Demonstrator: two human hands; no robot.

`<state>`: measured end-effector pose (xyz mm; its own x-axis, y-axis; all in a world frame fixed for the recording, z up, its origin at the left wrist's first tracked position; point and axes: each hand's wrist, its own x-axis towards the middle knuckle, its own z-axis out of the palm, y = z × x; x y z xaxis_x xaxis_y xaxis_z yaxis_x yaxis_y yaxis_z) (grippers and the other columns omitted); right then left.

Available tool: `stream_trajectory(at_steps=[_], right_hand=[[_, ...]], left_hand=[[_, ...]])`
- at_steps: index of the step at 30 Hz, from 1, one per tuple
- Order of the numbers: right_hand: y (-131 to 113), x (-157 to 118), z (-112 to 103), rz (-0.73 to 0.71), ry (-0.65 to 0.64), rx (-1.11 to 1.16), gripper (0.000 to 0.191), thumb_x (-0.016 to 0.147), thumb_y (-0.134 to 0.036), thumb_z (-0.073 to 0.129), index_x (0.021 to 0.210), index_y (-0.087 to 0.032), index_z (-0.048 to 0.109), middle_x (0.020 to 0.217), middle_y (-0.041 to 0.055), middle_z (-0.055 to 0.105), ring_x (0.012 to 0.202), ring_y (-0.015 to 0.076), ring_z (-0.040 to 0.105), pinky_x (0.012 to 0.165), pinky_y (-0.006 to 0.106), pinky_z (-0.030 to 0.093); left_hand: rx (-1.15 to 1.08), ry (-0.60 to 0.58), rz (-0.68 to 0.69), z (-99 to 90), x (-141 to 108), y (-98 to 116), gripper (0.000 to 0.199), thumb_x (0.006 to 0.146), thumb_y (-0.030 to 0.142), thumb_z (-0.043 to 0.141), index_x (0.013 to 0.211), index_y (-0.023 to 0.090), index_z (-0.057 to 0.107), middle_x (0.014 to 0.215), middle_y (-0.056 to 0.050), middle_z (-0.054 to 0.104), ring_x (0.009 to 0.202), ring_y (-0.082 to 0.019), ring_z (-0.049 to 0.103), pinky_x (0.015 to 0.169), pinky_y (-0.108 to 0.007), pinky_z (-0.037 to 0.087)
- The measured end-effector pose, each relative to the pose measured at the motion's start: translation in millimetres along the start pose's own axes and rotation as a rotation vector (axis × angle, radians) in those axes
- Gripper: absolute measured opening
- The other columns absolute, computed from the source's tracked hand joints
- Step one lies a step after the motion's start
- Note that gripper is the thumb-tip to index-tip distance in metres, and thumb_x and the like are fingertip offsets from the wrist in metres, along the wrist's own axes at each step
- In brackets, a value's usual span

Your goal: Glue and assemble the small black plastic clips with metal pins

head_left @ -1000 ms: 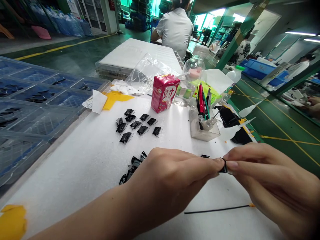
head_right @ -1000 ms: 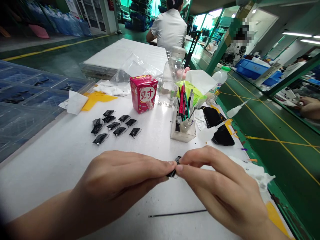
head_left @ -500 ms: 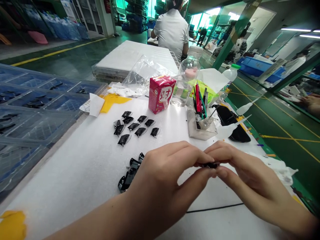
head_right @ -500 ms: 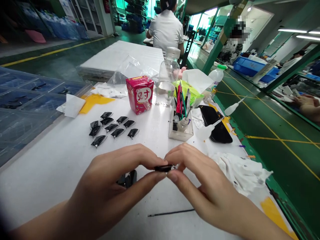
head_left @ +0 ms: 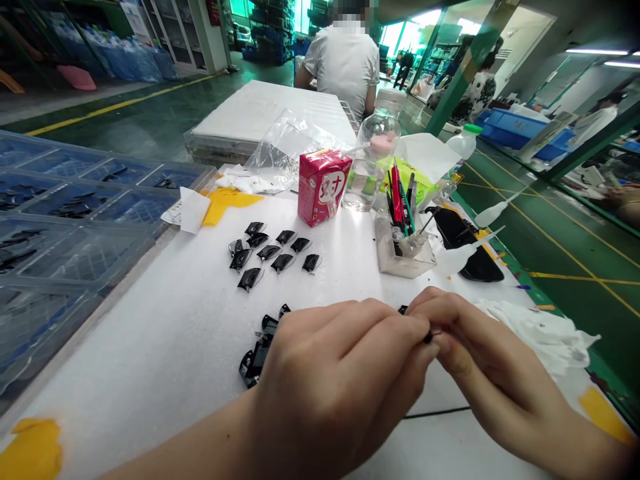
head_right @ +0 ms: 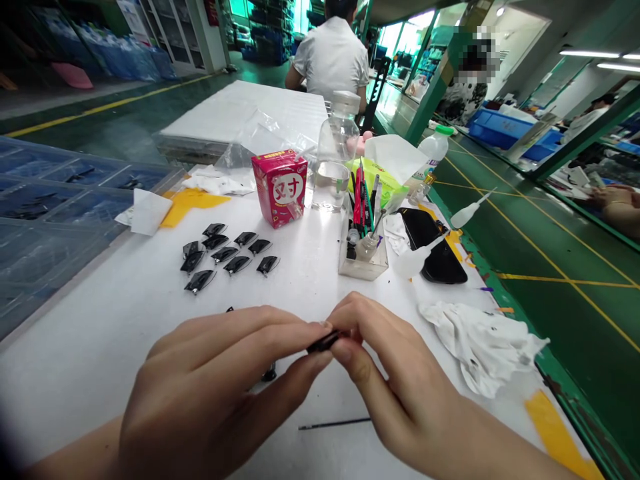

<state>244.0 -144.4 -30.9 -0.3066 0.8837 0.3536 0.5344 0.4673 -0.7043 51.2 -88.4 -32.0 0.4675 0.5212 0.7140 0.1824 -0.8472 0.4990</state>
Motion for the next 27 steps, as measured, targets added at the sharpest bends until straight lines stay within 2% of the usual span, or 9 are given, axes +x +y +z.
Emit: stream_trajectory(at_steps=[2, 3, 6, 9, 11, 13, 17, 23, 27], right_hand=[[-1, 0, 1, 0.014, 0.015, -0.003, 0.013, 0.105, -0.015, 0.044, 0.105, -0.023, 0.054, 0.087, 0.0024, 0.058, 0.078, 0.0158, 0.060, 0.068, 0.026, 0.052], [-1, 0, 1, 0.018, 0.026, -0.014, 0.013, 0.105, -0.016, 0.044, 0.102, -0.023, 0.054, 0.085, 0.0021, 0.058, 0.076, 0.0163, 0.060, 0.065, 0.027, 0.052], [1, -1, 2, -0.027, 0.091, -0.029, 0.010, 0.102, -0.014, 0.050, 0.102, -0.023, 0.054, 0.082, 0.0023, 0.057, 0.073, 0.0175, 0.058, 0.060, 0.028, 0.052], [5, -2, -2, -0.107, 0.165, -0.017, 0.032, 0.094, -0.005, 0.058, 0.120, -0.023, 0.055, 0.098, 0.0063, 0.060, 0.087, 0.0206, 0.061, 0.067, 0.031, 0.057], [7, -2, -7, -0.135, 0.118, -0.075, 0.043, 0.091, -0.004, 0.062, 0.128, -0.025, 0.054, 0.107, 0.0078, 0.059, 0.096, 0.0223, 0.061, 0.073, 0.034, 0.059], [7, -1, -12, -0.168, 0.045, -0.157, 0.042, 0.092, -0.005, 0.063, 0.128, -0.024, 0.056, 0.110, 0.0078, 0.057, 0.099, 0.0218, 0.062, 0.077, 0.034, 0.059], [7, -1, -17, -0.226, 0.034, -0.272, 0.034, 0.093, -0.004, 0.061, 0.121, -0.023, 0.058, 0.111, 0.0078, 0.057, 0.099, 0.0206, 0.063, 0.078, 0.032, 0.058], [4, -3, -11, -0.373, 0.041, -0.426, 0.035, 0.089, 0.005, 0.053, 0.116, -0.017, 0.061, 0.104, 0.0093, 0.066, 0.103, 0.0223, 0.062, 0.088, 0.035, 0.056], [1, -2, -11, -0.396, 0.028, -0.424, 0.041, 0.087, 0.007, 0.047, 0.117, -0.019, 0.060, 0.098, 0.0085, 0.072, 0.097, 0.0233, 0.067, 0.080, 0.036, 0.059]], left_hand=[[-0.157, 0.004, -0.107, -0.2, 5, 1, 0.004, 0.087, 0.012, 0.073, 0.087, 0.016, 0.072, 0.082, -0.002, 0.081, 0.068, -0.013, 0.075, 0.066, -0.020, 0.059], [-0.273, -0.010, -0.212, -0.1, 8, 1, 0.006, 0.086, 0.011, 0.073, 0.087, 0.016, 0.074, 0.079, 0.000, 0.081, 0.067, -0.012, 0.074, 0.066, -0.019, 0.058], [-0.689, -0.145, -0.648, 0.8, 15, -1, 0.011, 0.086, 0.013, 0.071, 0.078, 0.019, 0.077, 0.069, 0.003, 0.076, 0.064, -0.009, 0.070, 0.061, -0.014, 0.055], [-1.042, -0.284, -0.972, 2.5, 18, -6, 0.017, 0.090, 0.022, 0.069, 0.076, 0.019, 0.080, 0.065, 0.003, 0.070, 0.064, -0.008, 0.065, 0.063, -0.013, 0.053], [-1.200, -0.318, -1.115, 3.3, 17, -9, 0.011, 0.086, 0.023, 0.074, 0.079, 0.019, 0.081, 0.066, 0.003, 0.068, 0.064, -0.007, 0.062, 0.064, -0.013, 0.052], [-1.316, -0.336, -1.227, 3.8, 16, -11, 0.003, 0.080, 0.020, 0.080, 0.079, 0.018, 0.082, 0.068, 0.003, 0.066, 0.064, -0.007, 0.061, 0.064, -0.013, 0.052], [-1.459, -0.399, -1.326, 4.3, 15, -11, 0.004, 0.076, 0.017, 0.083, 0.074, 0.015, 0.080, 0.072, 0.001, 0.065, 0.065, -0.007, 0.058, 0.066, -0.014, 0.053], [-1.501, -0.436, -1.331, 6.4, 13, -13, 0.001, 0.076, 0.015, 0.082, 0.075, 0.014, 0.081, 0.073, 0.001, 0.064, 0.066, -0.006, 0.056, 0.065, -0.011, 0.051], [-1.498, -0.458, -1.340, 6.0, 11, -14, 0.003, 0.073, 0.016, 0.084, 0.073, 0.015, 0.081, 0.068, 0.002, 0.062, 0.063, -0.005, 0.055, 0.063, -0.010, 0.051]])
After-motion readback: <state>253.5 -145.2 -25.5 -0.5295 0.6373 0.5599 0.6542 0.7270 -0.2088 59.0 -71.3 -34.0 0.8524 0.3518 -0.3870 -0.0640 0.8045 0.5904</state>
